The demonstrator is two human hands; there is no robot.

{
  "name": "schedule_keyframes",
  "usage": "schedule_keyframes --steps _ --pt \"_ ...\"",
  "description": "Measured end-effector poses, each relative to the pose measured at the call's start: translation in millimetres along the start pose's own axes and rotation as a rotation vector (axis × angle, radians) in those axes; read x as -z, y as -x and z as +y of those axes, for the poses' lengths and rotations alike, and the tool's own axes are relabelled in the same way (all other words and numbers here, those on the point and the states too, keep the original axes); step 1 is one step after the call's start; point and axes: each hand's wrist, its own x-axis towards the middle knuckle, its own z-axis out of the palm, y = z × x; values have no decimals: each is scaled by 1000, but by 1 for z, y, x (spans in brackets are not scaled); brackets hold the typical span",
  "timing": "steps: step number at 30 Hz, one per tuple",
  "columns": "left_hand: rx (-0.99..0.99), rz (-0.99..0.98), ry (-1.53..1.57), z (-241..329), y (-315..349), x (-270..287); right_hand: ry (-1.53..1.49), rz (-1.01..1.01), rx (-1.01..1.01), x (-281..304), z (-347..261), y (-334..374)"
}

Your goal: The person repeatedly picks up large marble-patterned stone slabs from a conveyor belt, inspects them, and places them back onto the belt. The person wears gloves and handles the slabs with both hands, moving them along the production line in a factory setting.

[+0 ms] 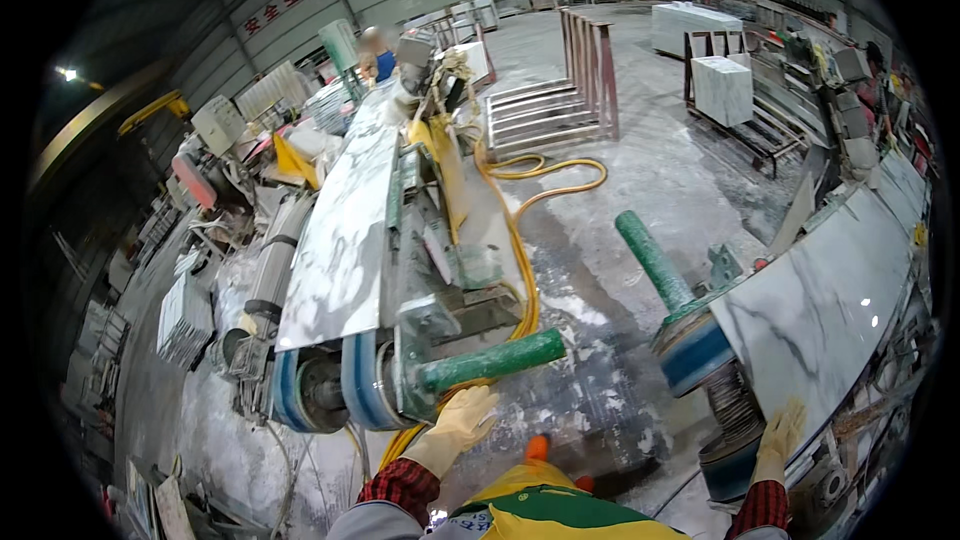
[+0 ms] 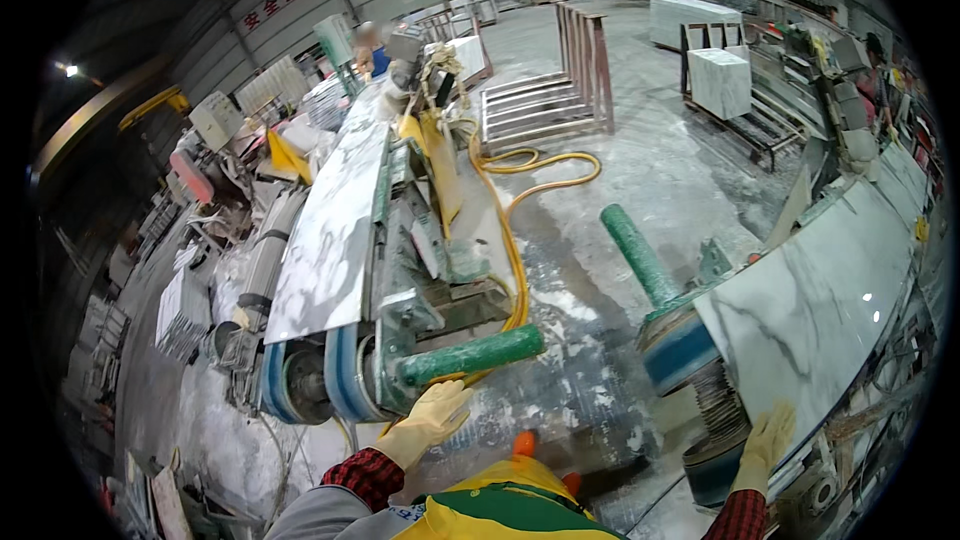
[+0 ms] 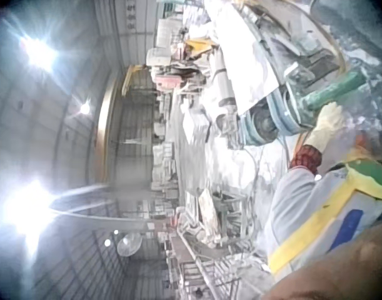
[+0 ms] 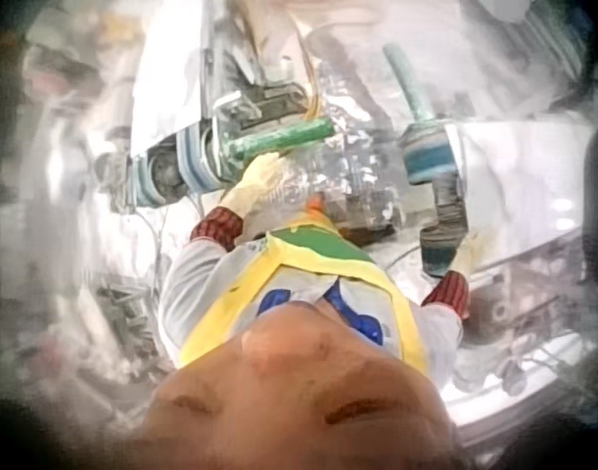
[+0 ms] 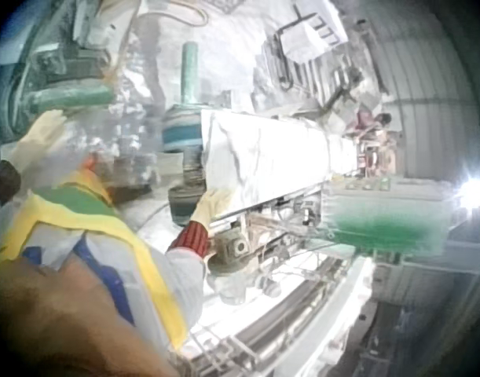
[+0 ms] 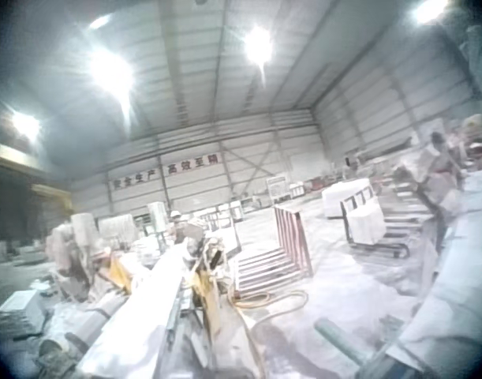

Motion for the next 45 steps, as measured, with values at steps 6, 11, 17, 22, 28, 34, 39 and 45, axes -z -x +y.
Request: schedule_keyframes --steps 6,11,17,22,28,34,39,45 --pt "135 78 32 -25 71 15 -63 39 -3 12 -9 32" --pt "232 240 37 -55 143 37 142 -98 -122 36 -70 54" --pt "483 343 -11 -139 252 37 -103 194 150 -14 -183 130" --pt "691 445 -35 -211 351 38 -401 46 644 8 -431 232" --pt "821 460 21 -250 419 34 -620 -114 1116 51 -637 316" --pt "940 506 135 -240 467 7 -718 -268 1340 89 -784 364" --pt "989 575 86 -234 494 1 -712 -102 1337 67 -886 367" --pt "1069 504 120 -231 505 49 -402 -241 1297 49 -977 343"
